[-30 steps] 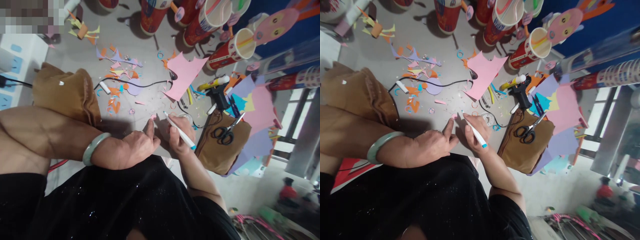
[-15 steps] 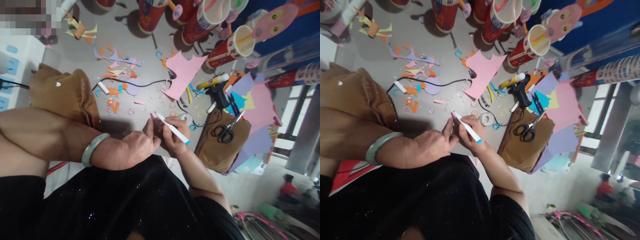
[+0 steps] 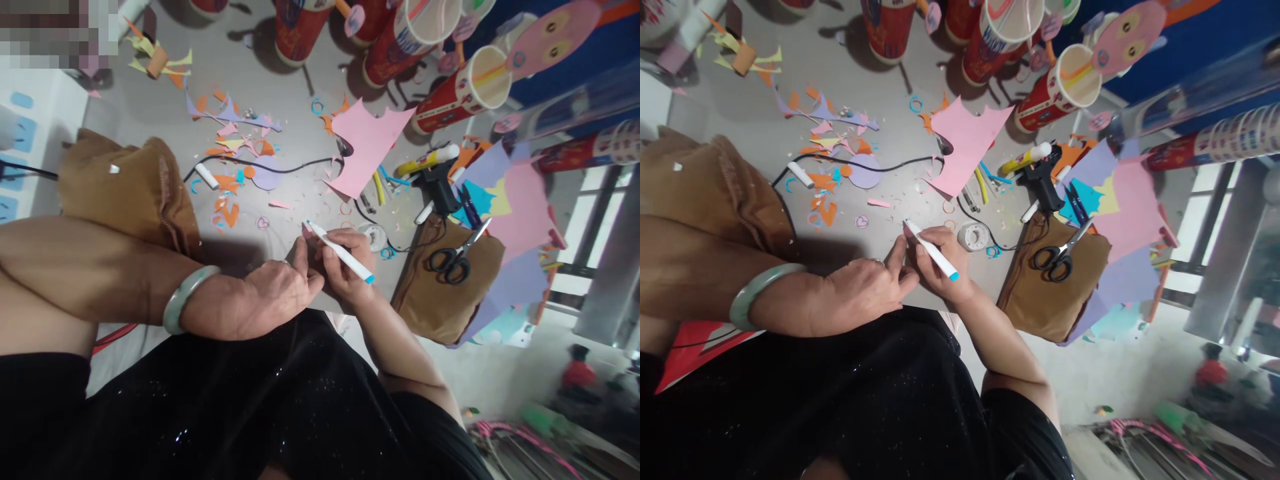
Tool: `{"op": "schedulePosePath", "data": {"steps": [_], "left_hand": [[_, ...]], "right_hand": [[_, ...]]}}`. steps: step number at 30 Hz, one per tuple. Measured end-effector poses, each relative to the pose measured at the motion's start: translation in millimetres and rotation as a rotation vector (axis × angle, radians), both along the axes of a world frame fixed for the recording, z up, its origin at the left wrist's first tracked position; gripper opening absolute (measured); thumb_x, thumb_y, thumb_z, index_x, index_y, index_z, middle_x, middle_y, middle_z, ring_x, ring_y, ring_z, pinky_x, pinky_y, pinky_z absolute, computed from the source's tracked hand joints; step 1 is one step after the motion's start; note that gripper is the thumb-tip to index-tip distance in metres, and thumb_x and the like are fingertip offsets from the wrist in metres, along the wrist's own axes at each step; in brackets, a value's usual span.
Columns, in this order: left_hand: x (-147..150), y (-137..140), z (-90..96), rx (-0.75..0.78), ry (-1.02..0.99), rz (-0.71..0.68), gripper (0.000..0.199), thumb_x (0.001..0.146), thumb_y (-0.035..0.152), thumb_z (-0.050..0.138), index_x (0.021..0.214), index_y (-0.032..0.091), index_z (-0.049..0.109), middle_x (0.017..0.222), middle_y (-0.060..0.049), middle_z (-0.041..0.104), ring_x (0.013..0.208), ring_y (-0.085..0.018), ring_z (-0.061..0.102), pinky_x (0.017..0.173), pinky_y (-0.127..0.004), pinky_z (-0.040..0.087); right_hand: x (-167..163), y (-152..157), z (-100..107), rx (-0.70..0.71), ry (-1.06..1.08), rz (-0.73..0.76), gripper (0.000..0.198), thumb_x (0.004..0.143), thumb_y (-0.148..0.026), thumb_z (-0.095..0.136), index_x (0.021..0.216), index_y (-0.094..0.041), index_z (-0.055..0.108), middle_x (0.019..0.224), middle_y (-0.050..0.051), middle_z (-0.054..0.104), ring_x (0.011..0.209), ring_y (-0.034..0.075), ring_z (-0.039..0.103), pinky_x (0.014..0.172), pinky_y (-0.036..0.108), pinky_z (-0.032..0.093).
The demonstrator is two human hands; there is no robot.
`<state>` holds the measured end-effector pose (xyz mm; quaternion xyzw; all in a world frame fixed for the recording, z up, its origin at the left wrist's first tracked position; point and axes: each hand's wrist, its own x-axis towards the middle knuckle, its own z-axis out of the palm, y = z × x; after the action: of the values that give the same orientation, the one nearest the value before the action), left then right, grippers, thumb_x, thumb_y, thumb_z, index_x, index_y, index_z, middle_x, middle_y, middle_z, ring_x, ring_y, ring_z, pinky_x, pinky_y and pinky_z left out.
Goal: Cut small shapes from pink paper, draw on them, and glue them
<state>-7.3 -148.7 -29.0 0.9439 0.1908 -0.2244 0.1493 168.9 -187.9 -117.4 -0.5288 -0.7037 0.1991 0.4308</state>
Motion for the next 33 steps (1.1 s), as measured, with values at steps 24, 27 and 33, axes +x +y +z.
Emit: {"op": "schedulePosePath", "data": {"steps": [24, 27, 33], "left_hand": [[1.6, 1.4, 4.5, -0.005, 0.017, -0.013, 0.062, 0.095, 0.008, 0.030, 0.156, 0.007, 0.042, 0.151, -0.042, 0.038, 0.066, -0.030, 0.077, 0.050, -0.035, 0.055], [0.5, -2.1, -0.8, 0.006, -0.001, 0.018, 0.060, 0.095, 0.010, 0.032, 0.152, 0.008, 0.048, 0.151, -0.040, 0.041, 0.064, -0.029, 0.076, 0.050, -0.034, 0.055], [-0.7, -4.6, -4.1, 0.092, -0.078, 0.017, 0.059, 0.096, 0.012, 0.037, 0.153, 0.009, 0.047, 0.146, -0.038, 0.050, 0.067, -0.028, 0.077, 0.051, -0.033, 0.058]], "right_hand": [[-5.6, -3.4, 5.8, 0.083, -0.137, -0.102, 0.013, 0.089, -0.021, 0.069, 0.096, -0.024, 0.060, 0.081, 0.001, 0.078, 0.075, 0.019, 0.079, 0.058, 0.026, 0.062], [-5.1, -3.4, 4.7, 0.087, -0.149, -0.095, 0.010, 0.090, -0.022, 0.068, 0.096, -0.024, 0.060, 0.081, 0.001, 0.078, 0.075, 0.018, 0.079, 0.057, 0.025, 0.062], [-3.5, -4.7, 4.2, 0.047, -0.150, -0.086, 0.008, 0.091, -0.026, 0.068, 0.097, -0.024, 0.062, 0.084, 0.001, 0.079, 0.077, 0.017, 0.079, 0.059, 0.026, 0.062]]}}
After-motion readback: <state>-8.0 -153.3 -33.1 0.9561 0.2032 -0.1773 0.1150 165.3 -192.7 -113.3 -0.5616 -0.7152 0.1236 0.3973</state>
